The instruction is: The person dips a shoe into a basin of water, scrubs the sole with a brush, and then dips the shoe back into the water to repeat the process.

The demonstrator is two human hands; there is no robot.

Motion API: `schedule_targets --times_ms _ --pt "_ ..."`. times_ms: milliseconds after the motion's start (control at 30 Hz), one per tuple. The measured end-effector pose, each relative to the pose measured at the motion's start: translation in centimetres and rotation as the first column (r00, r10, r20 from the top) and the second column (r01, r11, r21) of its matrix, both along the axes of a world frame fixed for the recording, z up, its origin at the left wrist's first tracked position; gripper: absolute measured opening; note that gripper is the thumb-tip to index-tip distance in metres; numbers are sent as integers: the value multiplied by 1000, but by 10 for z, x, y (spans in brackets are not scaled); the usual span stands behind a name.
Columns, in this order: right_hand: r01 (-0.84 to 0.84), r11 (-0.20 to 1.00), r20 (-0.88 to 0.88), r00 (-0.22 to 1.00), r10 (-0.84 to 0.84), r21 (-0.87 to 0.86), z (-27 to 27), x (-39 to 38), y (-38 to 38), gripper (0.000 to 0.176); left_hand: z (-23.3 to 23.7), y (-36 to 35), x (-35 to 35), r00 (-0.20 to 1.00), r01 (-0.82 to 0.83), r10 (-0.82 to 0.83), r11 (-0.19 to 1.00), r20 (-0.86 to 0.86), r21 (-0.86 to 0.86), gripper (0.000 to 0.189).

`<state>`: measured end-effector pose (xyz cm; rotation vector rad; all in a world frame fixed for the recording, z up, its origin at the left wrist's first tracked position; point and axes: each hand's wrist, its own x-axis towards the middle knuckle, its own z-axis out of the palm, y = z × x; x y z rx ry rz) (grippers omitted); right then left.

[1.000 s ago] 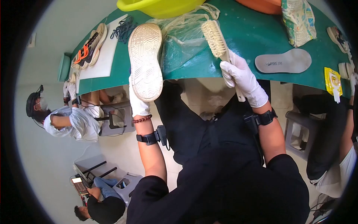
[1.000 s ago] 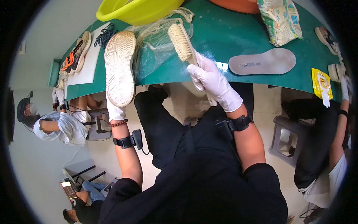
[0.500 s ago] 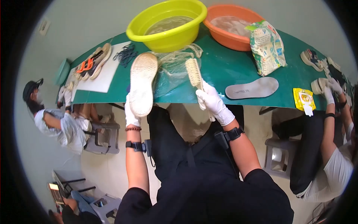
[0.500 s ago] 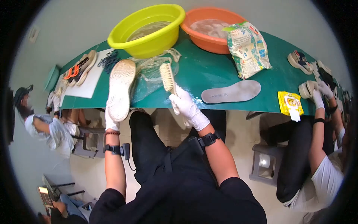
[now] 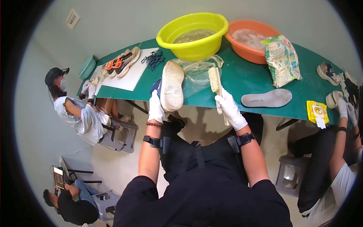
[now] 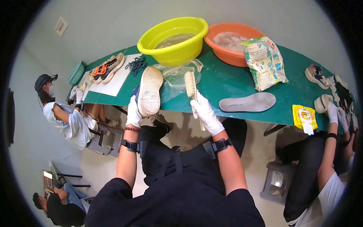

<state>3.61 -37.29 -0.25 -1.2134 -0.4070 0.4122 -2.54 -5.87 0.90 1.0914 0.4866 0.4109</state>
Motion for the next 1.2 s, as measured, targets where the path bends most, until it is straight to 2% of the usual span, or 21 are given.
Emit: schedule_targets --times_ms 133,233,300,333,433,467,500,600,633,667,700,767,800,833,867,900,967,1067,1100,1167,1200 --pt "-7 999 13 1000 7 -37 0 1 -1 57 -4 -16 15 988 97 -77 985 137 -145 52" --pt "-4 999 -27 1000 3 -37 3 -4 0 57 -7 -20 26 992 106 -108 994 58 34 50" --pt "-1 999 -30 1000 0 -45 3 -5 1 56 -4 -18 27 992 120 -122 992 45 31 49" --pt "-33 998 44 998 35 -59 -3 -1 -2 54 -7 -15 28 990 138 -138 990 43 7 49" --pt "82 992 188 980 -63 -94 -8 5 17 52 -22 5 29 981 188 -180 976 78 -113 50" --pt "53 973 217 976 -3 -226 -6 5 17 50 -30 8 31 981 188 -181 976 72 -111 50" --pt "74 948 345 938 40 -310 11 -1 22 51 -31 8 32 981 189 -182 976 67 -111 50" --pt "169 890 685 702 193 -423 46 -15 54 54 -22 1 30 986 165 -164 981 19 -104 51" --pt "172 937 783 606 142 -303 46 -18 68 55 -18 -1 28 987 158 -159 983 4 -94 52" --pt "123 869 703 646 296 -479 51 -22 73 56 -25 6 27 978 197 -200 979 -50 -59 53" --pt "64 770 593 679 433 -635 60 -27 76 57 -38 13 29 975 220 -223 967 -11 -128 53" --pt "179 693 647 573 503 -698 65 -24 85 63 -61 24 36 962 272 -262 928 70 -254 55" --pt "249 633 646 545 534 -733 71 -16 88 64 -38 10 25 982 187 -188 964 13 -188 55" --pt "317 567 639 520 567 -760 75 -5 90 64 -27 6 27 981 190 -192 969 -1 -157 55" --pt "481 582 753 475 455 -655 63 13 93 64 -21 2 27 981 188 -192 974 -16 -129 54" --pt "551 539 769 502 395 -637 51 40 97 61 -18 -1 27 981 186 -190 977 -33 -102 54" --pt "441 430 602 701 384 -788 35 96 101 59 -18 -3 26 979 200 -204 972 -17 -121 54" --pt "305 721 665 692 281 -622 30 55 95 57 -15 0 31 978 193 -202 970 -49 -145 54" --pt "268 580 559 721 408 -769 58 21 91 57 -13 -3 29 980 178 -187 975 -63 -136 54" --pt "205 731 646 655 391 -651 52 -3 87 59 -15 -2 27 982 170 -178 978 -60 -122 54" --pt "283 495 526 712 465 -822 68 -4 89 58 -16 -2 27 981 182 -188 976 -46 -116 55"
